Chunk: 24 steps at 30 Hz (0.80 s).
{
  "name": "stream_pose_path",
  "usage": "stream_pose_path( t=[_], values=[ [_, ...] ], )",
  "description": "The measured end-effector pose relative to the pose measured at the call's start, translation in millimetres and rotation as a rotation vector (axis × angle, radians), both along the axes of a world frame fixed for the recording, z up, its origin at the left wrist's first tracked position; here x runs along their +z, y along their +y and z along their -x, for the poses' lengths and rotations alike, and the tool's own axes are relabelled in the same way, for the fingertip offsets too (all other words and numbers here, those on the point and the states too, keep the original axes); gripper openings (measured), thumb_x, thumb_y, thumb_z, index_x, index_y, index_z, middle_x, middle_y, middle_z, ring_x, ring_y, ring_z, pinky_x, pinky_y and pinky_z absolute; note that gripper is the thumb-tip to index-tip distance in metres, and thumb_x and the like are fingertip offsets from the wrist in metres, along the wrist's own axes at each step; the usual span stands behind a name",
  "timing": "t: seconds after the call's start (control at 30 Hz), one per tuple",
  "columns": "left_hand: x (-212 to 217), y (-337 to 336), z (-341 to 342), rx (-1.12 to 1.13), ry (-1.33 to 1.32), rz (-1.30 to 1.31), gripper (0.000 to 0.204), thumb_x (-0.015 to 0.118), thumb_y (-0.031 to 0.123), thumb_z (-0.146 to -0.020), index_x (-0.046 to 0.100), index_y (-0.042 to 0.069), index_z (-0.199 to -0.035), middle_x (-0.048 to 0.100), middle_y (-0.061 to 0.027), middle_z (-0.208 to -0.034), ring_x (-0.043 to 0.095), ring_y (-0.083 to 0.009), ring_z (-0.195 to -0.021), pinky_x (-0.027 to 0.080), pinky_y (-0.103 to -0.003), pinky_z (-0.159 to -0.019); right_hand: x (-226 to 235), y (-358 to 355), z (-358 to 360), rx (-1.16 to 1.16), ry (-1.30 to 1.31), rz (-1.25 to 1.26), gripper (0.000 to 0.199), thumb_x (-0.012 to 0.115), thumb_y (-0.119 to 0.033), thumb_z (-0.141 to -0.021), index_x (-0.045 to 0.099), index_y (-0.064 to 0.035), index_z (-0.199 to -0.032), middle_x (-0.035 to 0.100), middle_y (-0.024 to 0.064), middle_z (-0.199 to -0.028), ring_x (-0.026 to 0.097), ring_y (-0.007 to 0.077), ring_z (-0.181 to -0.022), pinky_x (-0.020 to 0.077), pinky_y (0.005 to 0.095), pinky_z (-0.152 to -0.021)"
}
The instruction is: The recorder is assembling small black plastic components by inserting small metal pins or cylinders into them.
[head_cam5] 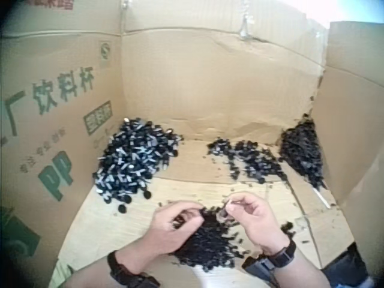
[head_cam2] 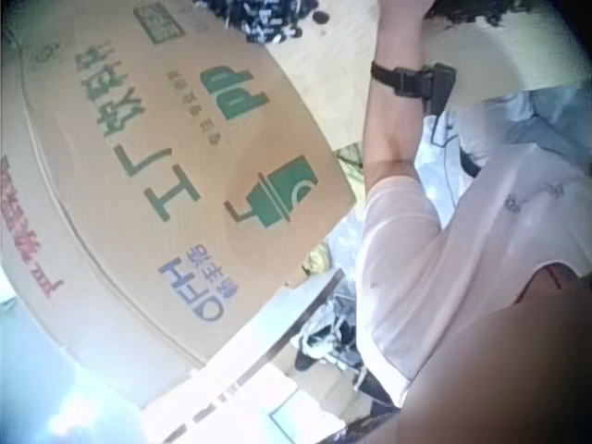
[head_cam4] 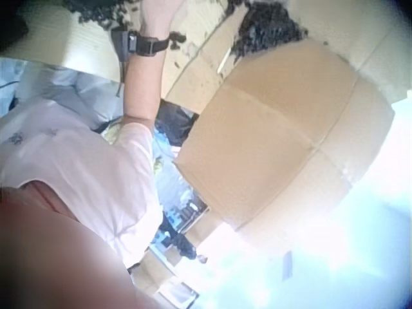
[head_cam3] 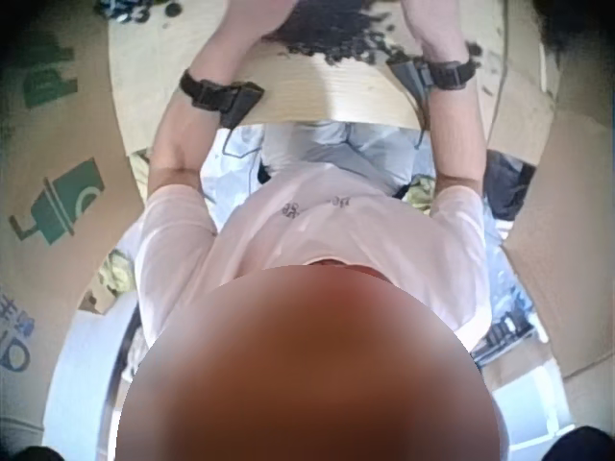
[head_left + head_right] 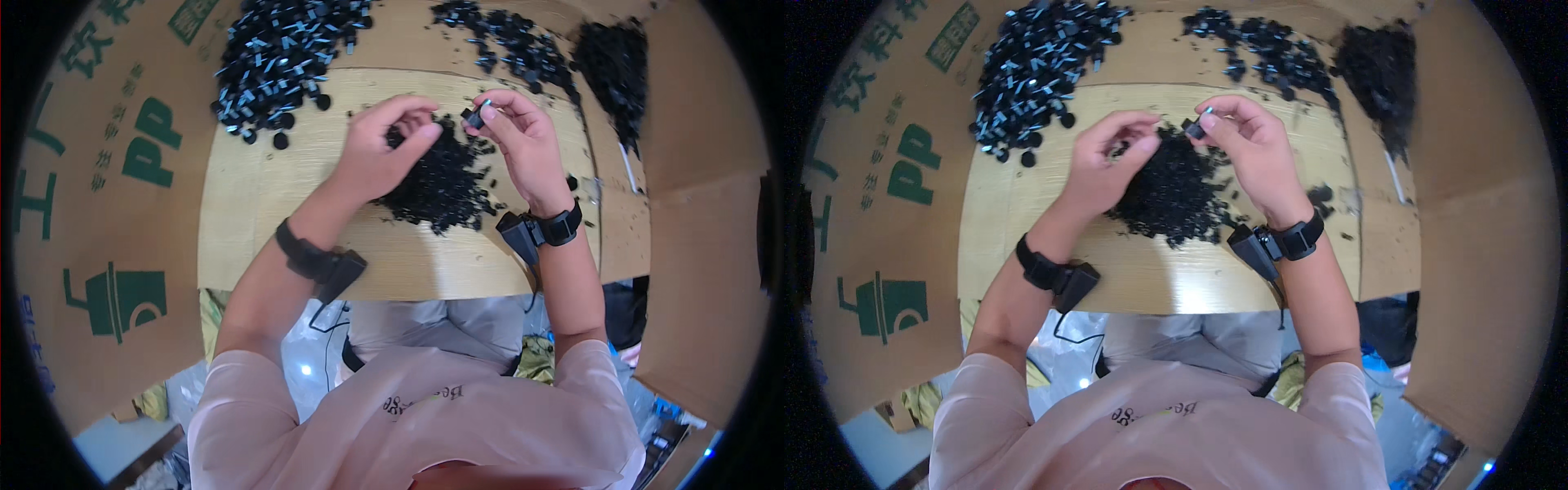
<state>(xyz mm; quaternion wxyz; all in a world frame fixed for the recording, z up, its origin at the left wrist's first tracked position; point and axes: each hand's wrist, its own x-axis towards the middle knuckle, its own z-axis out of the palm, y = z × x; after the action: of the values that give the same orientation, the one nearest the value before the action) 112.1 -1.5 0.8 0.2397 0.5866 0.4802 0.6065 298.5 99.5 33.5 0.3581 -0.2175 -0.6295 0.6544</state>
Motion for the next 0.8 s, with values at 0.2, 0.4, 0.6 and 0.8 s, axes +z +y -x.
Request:
stream_pose_path(
  t=[0.2,0.4,0.6,0.8],
  values=[
    [1,4,1,0.094,0.126,0.016,0.030,0.074,0.010,-0.084,0.065,-0.002,-0.111,0.067,-0.0052,-0.087,0.062,-0.0097,-0.076,0.051,-0.025,-0.070,-32,-6,35,-0.025,0.105,0.044,0.017,0.063,-0.005,-0.093,0.064,0.0023,-0.108,0.068,0.0071,-0.101,0.064,0.0121,-0.092,0.0515,0.0266,-0.086],
    [1,2,1,0.100,0.180,0.076,0.030,0.075,0.009,-0.083,0.068,0.000,-0.110,0.069,-0.0064,-0.085,0.064,-0.0104,-0.074,0.053,-0.026,-0.070,-45,-6,32,-0.084,-0.010,-0.024,0.015,0.063,-0.007,-0.093,0.063,0.0016,-0.105,0.067,0.0037,-0.096,0.062,0.0096,-0.089,0.0499,0.0241,-0.083],
    [-9,6,-1,0.039,0.037,0.161,0.033,0.073,0.002,-0.083,0.065,-0.001,-0.116,0.067,-0.0061,-0.090,0.063,-0.0106,-0.080,0.053,-0.026,-0.074,-53,-4,28,-0.130,-0.040,-0.073,0.014,0.065,-0.008,-0.092,0.064,0.0006,-0.103,0.066,-0.0001,-0.091,0.059,0.0060,-0.082,0.0485,0.0217,-0.076],
    [-11,6,4,0.067,0.129,0.126,0.042,0.072,-0.008,-0.080,0.063,-0.001,-0.120,0.064,-0.0074,-0.099,0.061,-0.0123,-0.090,0.052,-0.027,-0.082,-53,-2,29,-0.015,0.024,0.045,0.012,0.068,-0.008,-0.090,0.066,0.0000,-0.098,0.066,-0.0019,-0.085,0.057,0.0030,-0.077,0.0461,0.0184,-0.070]
  ],
)
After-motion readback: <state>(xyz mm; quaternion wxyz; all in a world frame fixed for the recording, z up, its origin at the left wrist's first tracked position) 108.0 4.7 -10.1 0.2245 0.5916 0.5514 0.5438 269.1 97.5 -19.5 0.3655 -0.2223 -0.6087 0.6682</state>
